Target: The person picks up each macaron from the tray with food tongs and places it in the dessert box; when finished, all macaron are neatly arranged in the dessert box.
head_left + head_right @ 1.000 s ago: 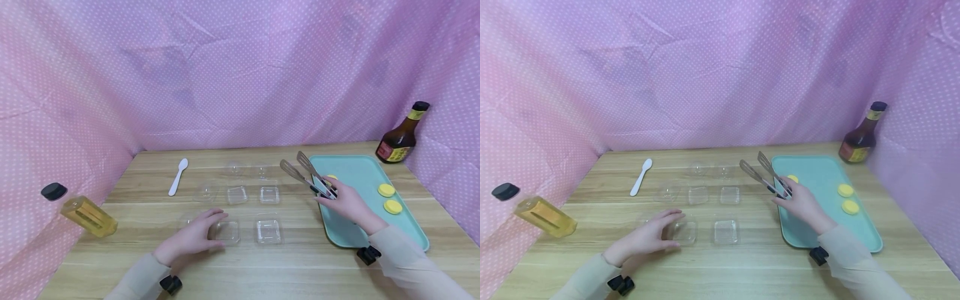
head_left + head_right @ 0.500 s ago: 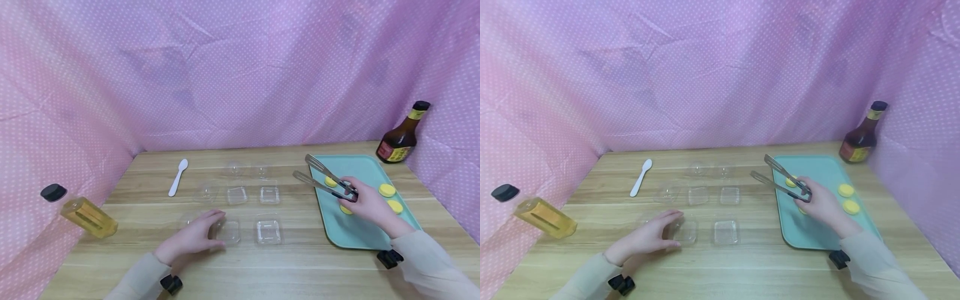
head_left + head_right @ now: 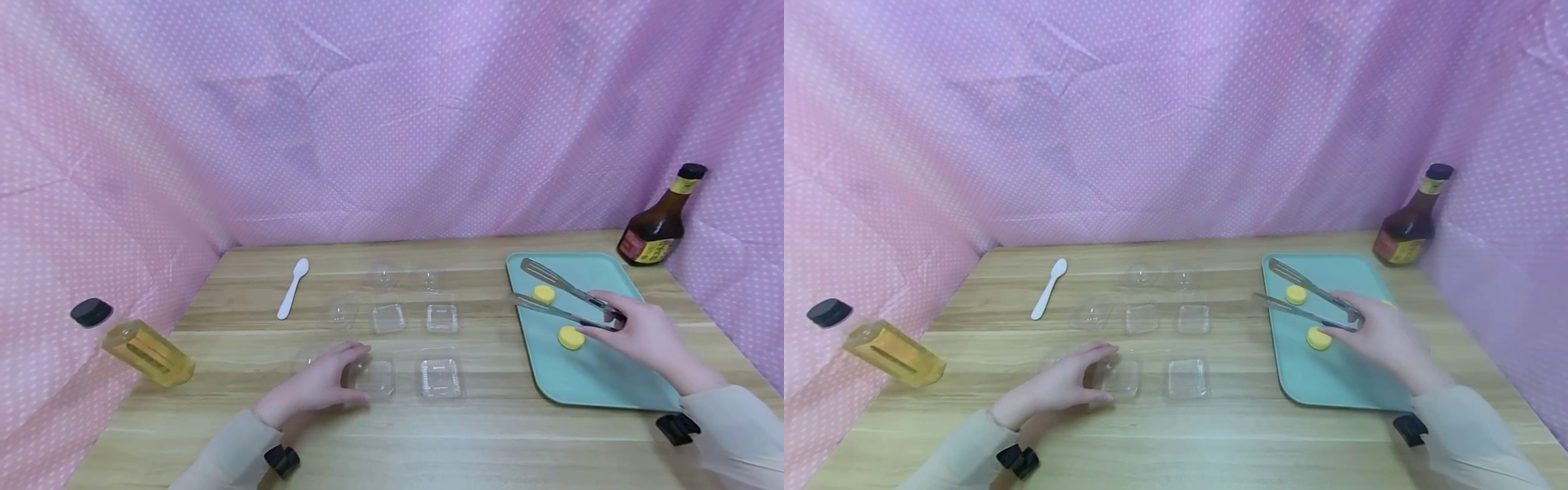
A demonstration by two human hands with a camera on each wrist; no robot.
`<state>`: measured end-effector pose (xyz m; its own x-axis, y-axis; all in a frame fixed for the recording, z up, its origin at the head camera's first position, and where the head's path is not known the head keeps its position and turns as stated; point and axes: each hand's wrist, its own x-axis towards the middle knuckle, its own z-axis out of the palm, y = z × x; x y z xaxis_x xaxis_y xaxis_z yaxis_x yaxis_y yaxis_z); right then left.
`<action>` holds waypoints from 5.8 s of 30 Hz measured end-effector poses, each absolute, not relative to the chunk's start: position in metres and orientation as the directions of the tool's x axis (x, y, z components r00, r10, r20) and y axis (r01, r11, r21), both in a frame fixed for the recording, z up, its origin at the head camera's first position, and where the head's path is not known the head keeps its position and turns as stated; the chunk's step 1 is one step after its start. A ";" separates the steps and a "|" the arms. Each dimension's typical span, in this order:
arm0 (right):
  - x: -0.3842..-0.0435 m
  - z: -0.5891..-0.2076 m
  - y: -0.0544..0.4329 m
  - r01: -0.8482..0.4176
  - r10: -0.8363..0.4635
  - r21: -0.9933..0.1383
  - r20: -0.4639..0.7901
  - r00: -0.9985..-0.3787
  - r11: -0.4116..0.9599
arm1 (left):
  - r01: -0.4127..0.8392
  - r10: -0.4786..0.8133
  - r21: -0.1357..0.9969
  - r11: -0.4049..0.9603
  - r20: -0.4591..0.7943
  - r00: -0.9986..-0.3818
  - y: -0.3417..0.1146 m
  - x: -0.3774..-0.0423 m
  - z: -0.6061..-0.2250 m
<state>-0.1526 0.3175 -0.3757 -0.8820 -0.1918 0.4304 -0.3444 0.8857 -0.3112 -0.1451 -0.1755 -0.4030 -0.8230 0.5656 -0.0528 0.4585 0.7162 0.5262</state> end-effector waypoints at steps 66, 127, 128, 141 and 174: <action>-0.148 -0.400 0.393 -0.316 -0.283 -0.217 0.169 -0.944 0.924 | 0.410 0.552 0.610 0.678 -0.056 -0.832 -0.179 -0.145 -0.406; -0.152 -0.376 0.313 -0.587 -0.452 -0.108 0.531 -0.716 0.803 | 0.395 0.569 0.607 0.689 -0.116 -0.814 -0.176 -0.156 -0.405; -0.152 -0.375 0.309 -0.587 -0.452 -0.114 0.526 -0.720 0.802 | 0.396 0.569 0.606 0.690 -0.115 -0.814 -0.176 -0.156 -0.405; -0.151 -0.370 0.254 -0.640 -0.487 -0.108 0.558 -0.673 0.761 | 0.411 0.584 0.597 0.689 -0.122 -0.803 -0.173 -0.161 -0.403; -0.145 -0.390 0.135 -0.776 -0.640 -0.071 0.520 -0.566 0.627 | 0.381 0.585 0.650 0.657 -0.121 -0.802 -0.174 -0.162 -0.407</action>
<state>-0.1455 0.1351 -0.3900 -0.5655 -0.6403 0.5198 -0.7756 0.6272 -0.0712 -0.1617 -0.1744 -0.4066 -0.8020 0.5850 -0.1209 0.3813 0.6571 0.6502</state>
